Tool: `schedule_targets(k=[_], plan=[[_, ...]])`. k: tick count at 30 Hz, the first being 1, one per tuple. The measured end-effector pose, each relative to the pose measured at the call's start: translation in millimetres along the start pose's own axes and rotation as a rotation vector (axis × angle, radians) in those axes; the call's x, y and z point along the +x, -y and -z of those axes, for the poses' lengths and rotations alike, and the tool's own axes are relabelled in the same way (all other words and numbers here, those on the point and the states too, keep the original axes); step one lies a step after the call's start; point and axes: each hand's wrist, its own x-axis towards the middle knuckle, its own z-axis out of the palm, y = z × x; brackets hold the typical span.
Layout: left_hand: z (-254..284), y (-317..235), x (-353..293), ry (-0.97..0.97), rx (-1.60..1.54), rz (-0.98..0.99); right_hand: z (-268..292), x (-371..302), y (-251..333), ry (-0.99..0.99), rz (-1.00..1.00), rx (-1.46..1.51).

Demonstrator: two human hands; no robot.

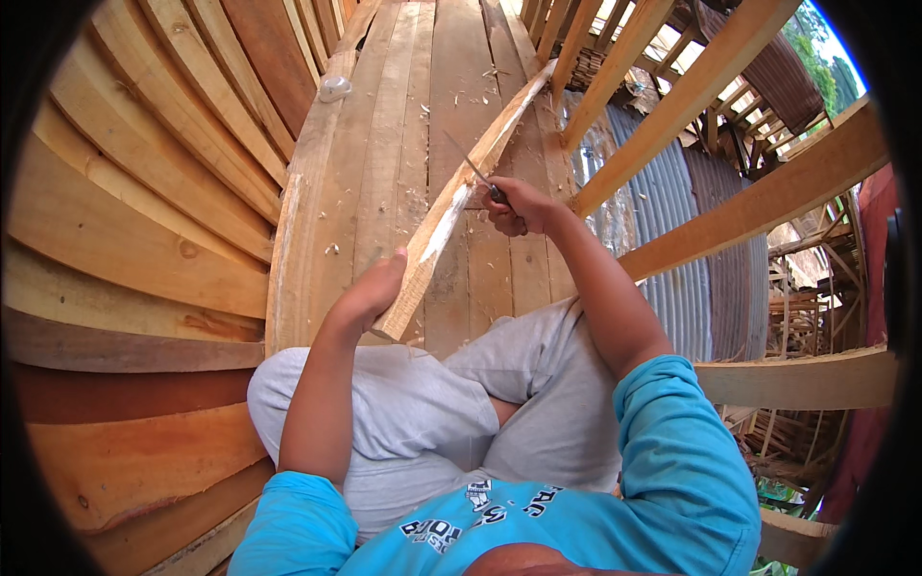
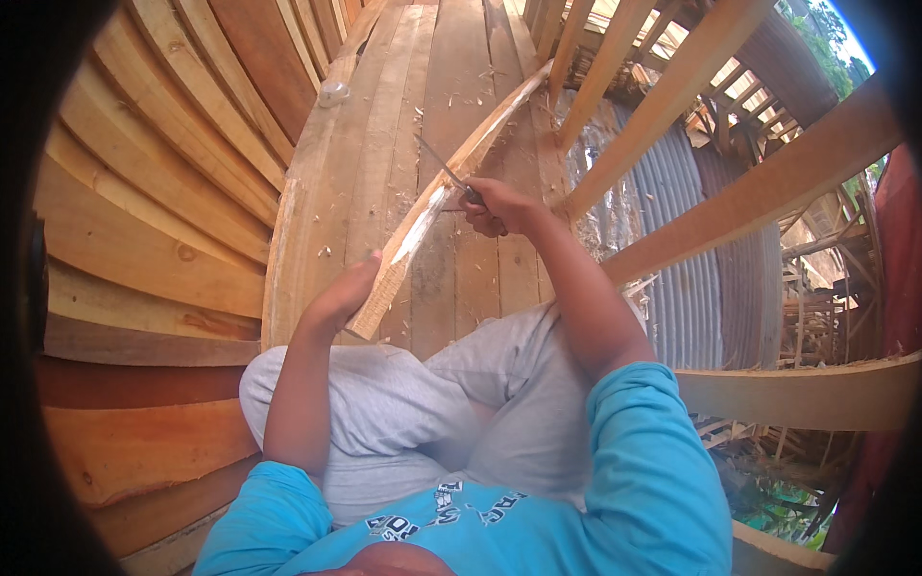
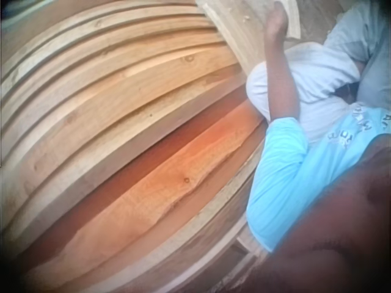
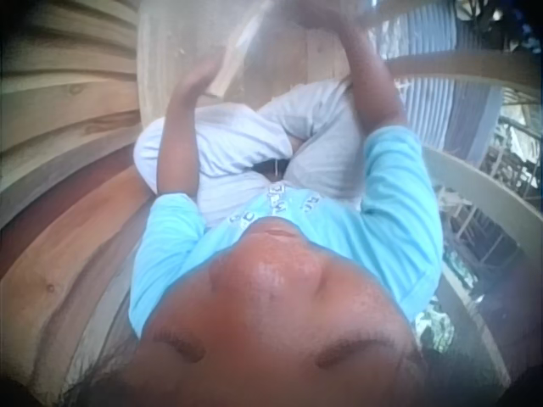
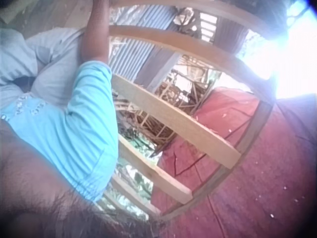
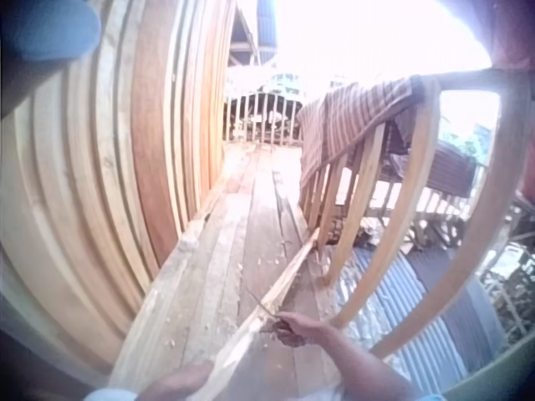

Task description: The person sits cross-legged on a wooden floor and uses a knife to shave and shape a rectangular wooden plank. They repeatedly scrape the surface, removing thin wood shavings and gradually refining the plank's edges.

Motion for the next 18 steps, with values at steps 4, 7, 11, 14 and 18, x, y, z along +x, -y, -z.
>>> schedule_targets(k=[4, 7, 11, 14, 18], plan=[[3.7, -5.5, -4.3, -0.017, -0.006, 0.008, 18.1, -28.6, 16.8, -0.047, -0.043, -0.307], [16.5, 0.0, 1.7, 0.026, -0.039, 0.024, 23.0, -45.0, 18.2, -0.063, -0.332, -0.610], [12.8, -6.0, -1.8, -0.014, -0.059, 0.093, 26.0, -28.2, -11.8, -0.199, -0.604, -1.058], [11.1, -2.4, 3.8, -0.034, -0.079, 0.038, 28.0, -1.1, -34.3, -0.190, -0.498, -1.258], [10.2, -2.9, 3.1, -0.047, -0.052, 0.047, 0.1, 22.9, -45.9, -0.320, -0.250, -1.691]])
